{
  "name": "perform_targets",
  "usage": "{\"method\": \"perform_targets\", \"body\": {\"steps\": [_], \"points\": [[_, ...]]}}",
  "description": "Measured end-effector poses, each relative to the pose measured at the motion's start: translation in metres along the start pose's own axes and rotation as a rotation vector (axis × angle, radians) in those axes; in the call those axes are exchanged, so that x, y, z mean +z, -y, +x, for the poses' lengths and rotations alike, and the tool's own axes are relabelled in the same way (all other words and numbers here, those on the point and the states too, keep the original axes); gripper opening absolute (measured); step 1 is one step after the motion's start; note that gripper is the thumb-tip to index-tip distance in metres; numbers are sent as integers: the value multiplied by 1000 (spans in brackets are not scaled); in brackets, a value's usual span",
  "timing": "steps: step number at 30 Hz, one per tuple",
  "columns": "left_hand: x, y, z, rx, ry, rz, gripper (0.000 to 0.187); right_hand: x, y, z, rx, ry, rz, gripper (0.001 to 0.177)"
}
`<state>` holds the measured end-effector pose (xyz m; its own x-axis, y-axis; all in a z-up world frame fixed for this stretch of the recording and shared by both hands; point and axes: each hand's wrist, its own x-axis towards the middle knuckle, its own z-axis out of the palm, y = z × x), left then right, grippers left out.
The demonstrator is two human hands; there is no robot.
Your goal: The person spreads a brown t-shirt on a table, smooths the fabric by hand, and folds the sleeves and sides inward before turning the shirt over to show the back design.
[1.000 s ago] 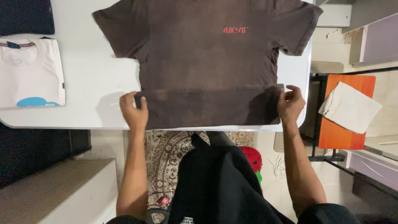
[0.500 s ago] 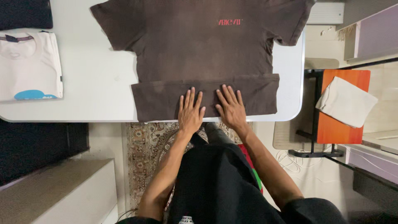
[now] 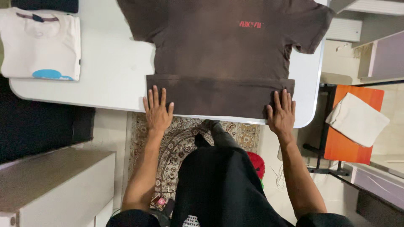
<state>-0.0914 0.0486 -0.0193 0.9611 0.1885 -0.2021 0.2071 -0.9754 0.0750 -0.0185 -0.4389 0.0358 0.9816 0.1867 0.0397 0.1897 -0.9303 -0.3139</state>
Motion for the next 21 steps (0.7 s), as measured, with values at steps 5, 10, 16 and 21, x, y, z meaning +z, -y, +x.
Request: {"method": "perform_targets", "body": {"steps": [5,10,16,21], "points": [[-4,45,-21,-220,-249,-220,70,4,-4,-4,-16,-9,-28,61],[-15,25,-61,-424,-402,-379,47,7,-6,-33,17,-281,102,56],[-8,16,-60,-451,-537,-569,28,11,-21,-53,491,-282,40,49],[16,25,-61,-332,-599,-687,18,19,-42,-57,484,-302,301,41]]}}
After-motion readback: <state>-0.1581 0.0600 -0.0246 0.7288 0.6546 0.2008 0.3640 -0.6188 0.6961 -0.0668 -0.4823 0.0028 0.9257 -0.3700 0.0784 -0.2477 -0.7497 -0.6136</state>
